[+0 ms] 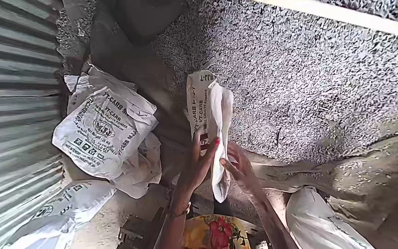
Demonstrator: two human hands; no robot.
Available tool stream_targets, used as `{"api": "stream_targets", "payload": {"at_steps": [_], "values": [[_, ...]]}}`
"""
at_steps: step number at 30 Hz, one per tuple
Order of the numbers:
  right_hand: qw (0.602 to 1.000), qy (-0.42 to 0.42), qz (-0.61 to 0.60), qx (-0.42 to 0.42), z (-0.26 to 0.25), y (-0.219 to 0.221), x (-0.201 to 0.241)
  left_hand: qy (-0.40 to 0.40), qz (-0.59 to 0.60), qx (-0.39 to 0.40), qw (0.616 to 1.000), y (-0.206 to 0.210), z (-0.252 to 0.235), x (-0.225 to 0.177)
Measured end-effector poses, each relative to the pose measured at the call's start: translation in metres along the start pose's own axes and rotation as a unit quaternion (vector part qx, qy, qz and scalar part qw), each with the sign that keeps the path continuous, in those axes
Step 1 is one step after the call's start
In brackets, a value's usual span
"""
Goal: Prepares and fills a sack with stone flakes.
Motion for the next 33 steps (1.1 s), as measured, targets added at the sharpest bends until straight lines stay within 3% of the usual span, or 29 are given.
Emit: {"api": "stream_targets", "payload": {"at_steps": [3, 6, 11, 14, 17, 21, 23, 26, 29, 33], "values": [[1.000, 0.012, -0.013, -0.012, -0.011, 0.002, -0.010, -0.011, -0.077, -0.072, 0.994, -0.002, -0.018, -0.002], [0.999, 0.011, -0.018, -0.042, -0.017, -0.007, -0.016, -0.021, -0.067, -0.178, 0.982, -0.037, 0.003, 0.004], [0.995, 0.015, -0.095, -0.036, -0.034, 0.001, -0.010, 0.001, -0.003, -0.401, 0.916, -0.145, 0.123, 0.010], [0.993, 0.016, -0.115, 0.017, -0.050, 0.038, 0.005, -0.008, -0.035, -0.464, 0.885, -0.188, 0.198, 0.005], [0.998, 0.057, 0.006, 0.028, -0.073, 0.064, 0.018, -0.044, -0.086, -0.438, 0.894, -0.188, 0.211, -0.008], [0.964, 0.137, 0.229, 0.003, -0.107, 0.060, 0.025, -0.123, -0.185, -0.364, 0.904, -0.165, 0.161, -0.001], [0.937, 0.097, 0.331, -0.045, -0.118, 0.051, 0.036, -0.139, -0.171, -0.342, 0.913, -0.160, 0.132, 0.019], [0.887, -0.042, 0.449, -0.103, -0.136, 0.056, 0.057, -0.122, -0.114, -0.323, 0.931, -0.154, 0.089, 0.037], [0.828, -0.121, 0.541, -0.083, -0.169, 0.083, 0.057, -0.097, -0.079, -0.311, 0.942, -0.148, 0.065, 0.036], [0.782, -0.136, 0.606, -0.053, -0.241, 0.104, 0.070, -0.085, -0.024, -0.296, 0.951, -0.167, 0.047, 0.041]]}}
Point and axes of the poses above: each hand's wrist, its own z-axis away from the middle knuckle, its own y-axis out of the palm, x = y × z, the point moved 10 cm from there along -z, towards the middle knuckle, and after that the axes turned 15 degrees about x, right-handed, at the moved point
